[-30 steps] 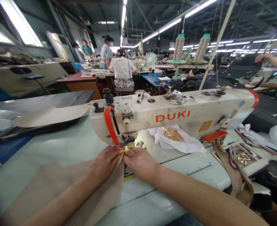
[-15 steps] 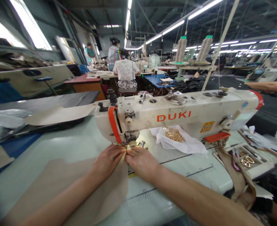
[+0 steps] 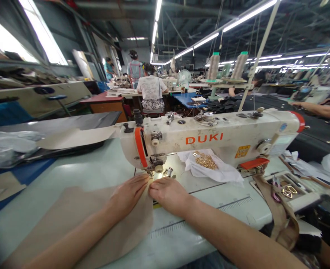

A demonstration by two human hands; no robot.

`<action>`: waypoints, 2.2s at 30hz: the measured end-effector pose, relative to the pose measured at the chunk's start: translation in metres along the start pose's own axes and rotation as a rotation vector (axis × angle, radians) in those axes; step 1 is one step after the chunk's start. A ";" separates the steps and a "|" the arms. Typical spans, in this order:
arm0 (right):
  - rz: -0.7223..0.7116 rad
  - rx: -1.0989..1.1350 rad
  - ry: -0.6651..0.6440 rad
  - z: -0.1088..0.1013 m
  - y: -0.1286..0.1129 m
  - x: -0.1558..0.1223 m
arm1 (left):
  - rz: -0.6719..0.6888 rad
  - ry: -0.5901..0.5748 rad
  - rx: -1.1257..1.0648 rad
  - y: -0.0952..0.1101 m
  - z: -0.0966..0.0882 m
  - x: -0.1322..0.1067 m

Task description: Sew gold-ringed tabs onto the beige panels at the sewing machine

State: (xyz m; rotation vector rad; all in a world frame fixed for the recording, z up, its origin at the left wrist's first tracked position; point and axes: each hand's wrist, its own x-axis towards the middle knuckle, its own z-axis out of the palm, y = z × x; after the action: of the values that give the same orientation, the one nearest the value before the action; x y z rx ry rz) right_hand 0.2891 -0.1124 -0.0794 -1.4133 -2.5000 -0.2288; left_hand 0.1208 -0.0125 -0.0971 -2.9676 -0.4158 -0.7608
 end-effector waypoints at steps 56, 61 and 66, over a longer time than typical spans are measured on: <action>-0.199 0.021 0.077 0.006 -0.021 0.007 | -0.274 -0.093 -0.105 0.023 -0.025 -0.035; -0.221 0.045 0.151 0.006 -0.027 0.004 | -0.394 -0.153 -0.166 0.039 -0.043 -0.040; -0.227 0.058 0.260 0.012 -0.022 -0.005 | -0.405 -0.266 -0.226 0.064 -0.073 -0.071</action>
State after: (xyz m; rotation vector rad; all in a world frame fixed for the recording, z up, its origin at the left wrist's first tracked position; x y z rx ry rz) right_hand 0.2705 -0.1246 -0.0929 -1.0043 -2.4239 -0.3555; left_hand 0.0439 -0.0996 -0.0661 -3.2510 -1.0361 -0.4571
